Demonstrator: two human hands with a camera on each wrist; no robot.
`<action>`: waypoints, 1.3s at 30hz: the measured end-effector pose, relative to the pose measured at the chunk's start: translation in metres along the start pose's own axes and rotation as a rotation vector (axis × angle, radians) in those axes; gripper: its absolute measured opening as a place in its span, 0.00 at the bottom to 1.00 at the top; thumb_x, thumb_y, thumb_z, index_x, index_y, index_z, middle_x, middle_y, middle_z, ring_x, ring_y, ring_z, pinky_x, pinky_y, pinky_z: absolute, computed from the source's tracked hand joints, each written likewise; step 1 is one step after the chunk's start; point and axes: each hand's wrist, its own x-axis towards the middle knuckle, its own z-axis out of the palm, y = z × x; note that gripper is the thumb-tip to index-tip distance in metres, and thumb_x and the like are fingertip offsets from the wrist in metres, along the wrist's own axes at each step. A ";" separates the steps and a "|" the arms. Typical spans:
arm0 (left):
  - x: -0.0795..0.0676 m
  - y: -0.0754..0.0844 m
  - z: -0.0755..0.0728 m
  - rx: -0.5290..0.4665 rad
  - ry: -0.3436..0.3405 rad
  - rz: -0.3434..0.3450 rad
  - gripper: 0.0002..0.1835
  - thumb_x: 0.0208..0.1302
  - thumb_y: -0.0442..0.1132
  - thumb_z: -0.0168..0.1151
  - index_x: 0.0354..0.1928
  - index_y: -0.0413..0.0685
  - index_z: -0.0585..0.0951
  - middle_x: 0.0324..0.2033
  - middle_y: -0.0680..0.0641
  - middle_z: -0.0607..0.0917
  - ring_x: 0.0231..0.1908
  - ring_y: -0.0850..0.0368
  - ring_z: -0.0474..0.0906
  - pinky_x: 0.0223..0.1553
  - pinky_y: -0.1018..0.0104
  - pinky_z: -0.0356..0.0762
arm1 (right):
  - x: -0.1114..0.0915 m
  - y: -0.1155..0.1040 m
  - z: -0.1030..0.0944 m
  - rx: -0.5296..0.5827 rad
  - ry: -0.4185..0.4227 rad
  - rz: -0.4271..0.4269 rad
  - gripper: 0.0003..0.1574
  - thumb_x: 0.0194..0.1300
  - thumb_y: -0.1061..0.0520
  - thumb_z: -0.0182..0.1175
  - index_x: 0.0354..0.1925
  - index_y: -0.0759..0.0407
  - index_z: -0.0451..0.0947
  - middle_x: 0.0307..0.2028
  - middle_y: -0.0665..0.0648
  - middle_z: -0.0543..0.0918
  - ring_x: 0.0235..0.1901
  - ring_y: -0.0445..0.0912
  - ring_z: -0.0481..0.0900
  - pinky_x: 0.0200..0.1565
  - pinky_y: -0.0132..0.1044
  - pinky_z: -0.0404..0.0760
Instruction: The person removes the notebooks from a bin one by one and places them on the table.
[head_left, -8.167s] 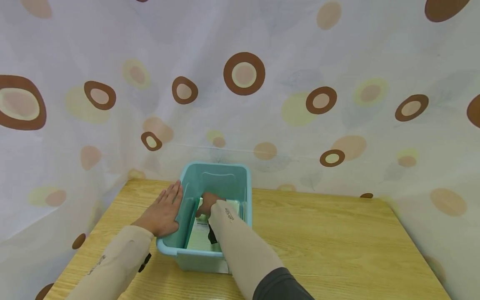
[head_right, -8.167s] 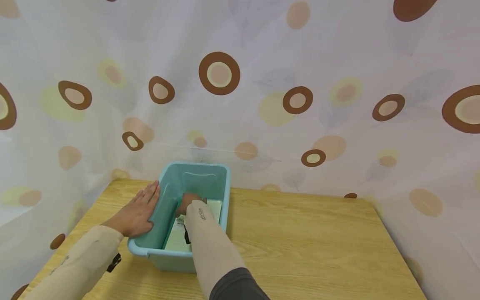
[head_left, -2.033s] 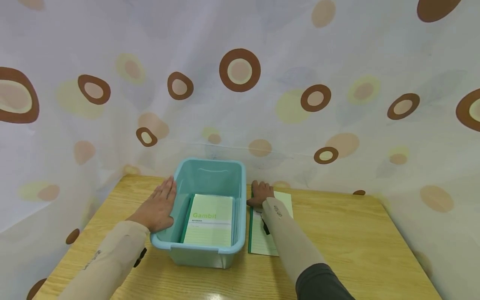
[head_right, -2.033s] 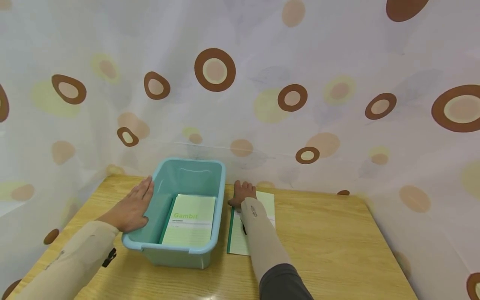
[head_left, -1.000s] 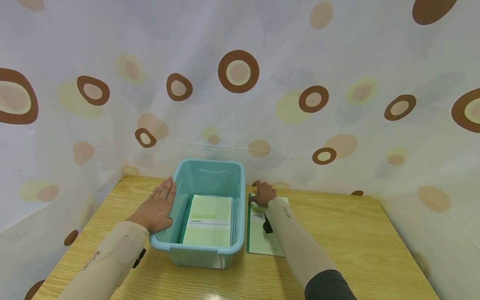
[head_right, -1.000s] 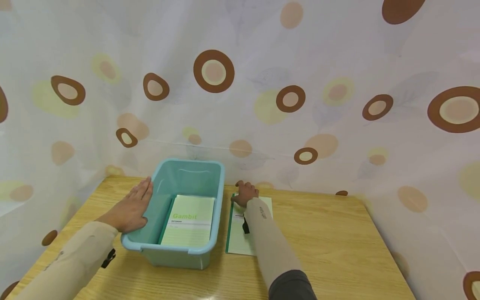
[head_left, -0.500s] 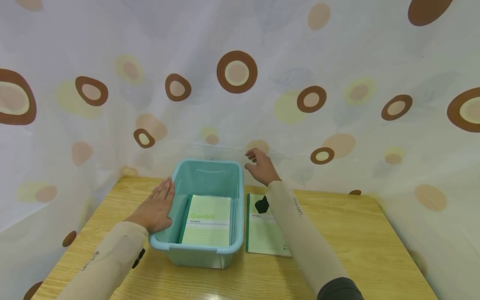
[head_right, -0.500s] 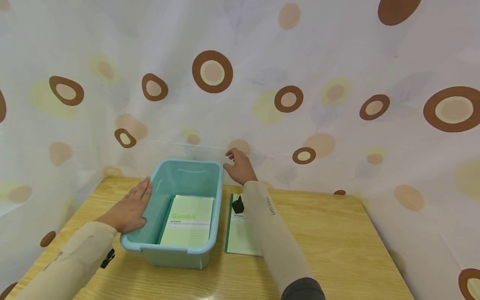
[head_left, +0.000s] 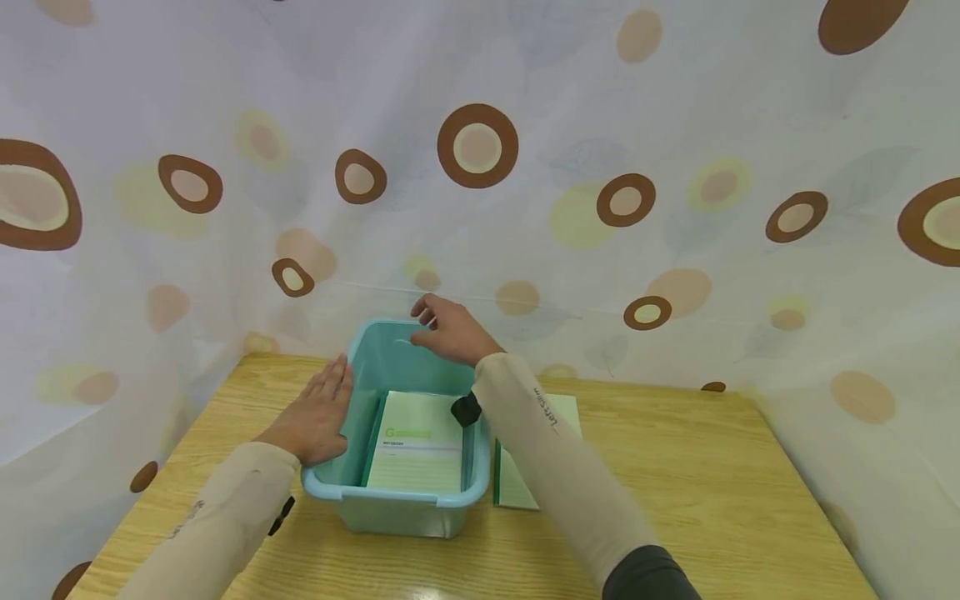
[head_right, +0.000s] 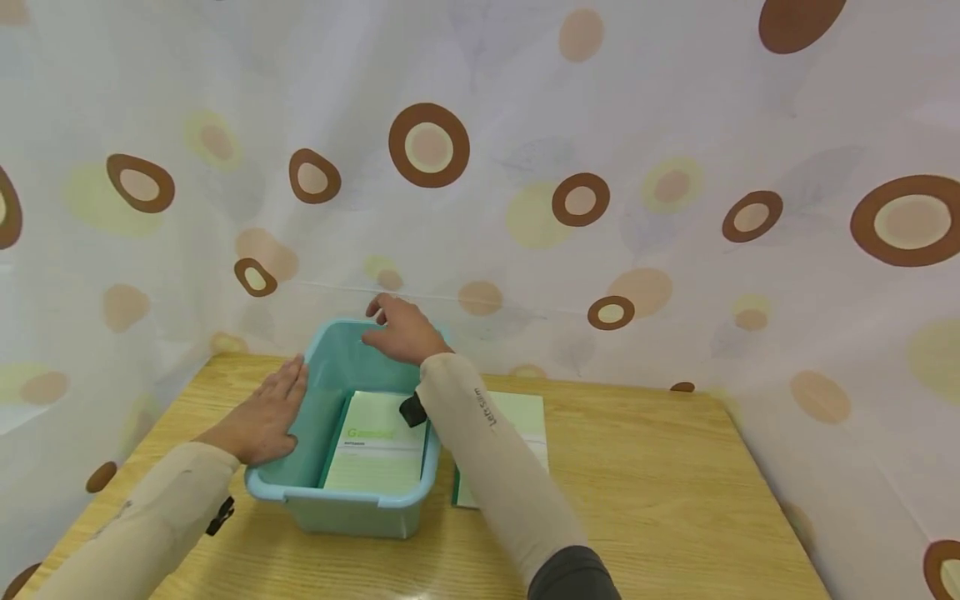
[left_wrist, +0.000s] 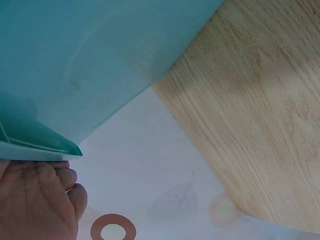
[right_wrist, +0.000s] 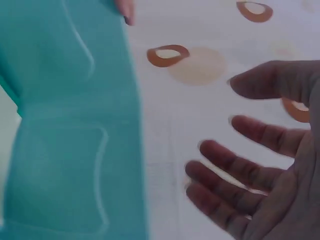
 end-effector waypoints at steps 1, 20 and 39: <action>0.000 0.000 0.000 -0.003 0.001 0.001 0.46 0.48 0.32 0.51 0.70 0.22 0.46 0.72 0.26 0.43 0.71 0.31 0.40 0.70 0.42 0.41 | 0.003 0.001 0.006 -0.004 -0.023 0.005 0.22 0.65 0.54 0.57 0.56 0.55 0.70 0.55 0.60 0.75 0.52 0.51 0.74 0.53 0.45 0.75; 0.002 -0.002 -0.002 0.001 -0.022 0.013 0.46 0.48 0.34 0.51 0.69 0.20 0.47 0.71 0.25 0.43 0.71 0.31 0.40 0.70 0.42 0.43 | 0.032 0.014 0.099 -0.108 -0.236 0.235 0.39 0.63 0.50 0.59 0.68 0.63 0.62 0.65 0.60 0.70 0.63 0.52 0.69 0.60 0.43 0.71; 0.000 -0.003 0.000 -0.006 0.026 0.045 0.45 0.47 0.32 0.50 0.69 0.19 0.49 0.70 0.24 0.46 0.71 0.30 0.42 0.69 0.41 0.45 | 0.044 0.058 0.142 -0.112 -0.260 0.340 0.43 0.53 0.56 0.68 0.67 0.56 0.67 0.61 0.56 0.75 0.54 0.50 0.75 0.54 0.46 0.75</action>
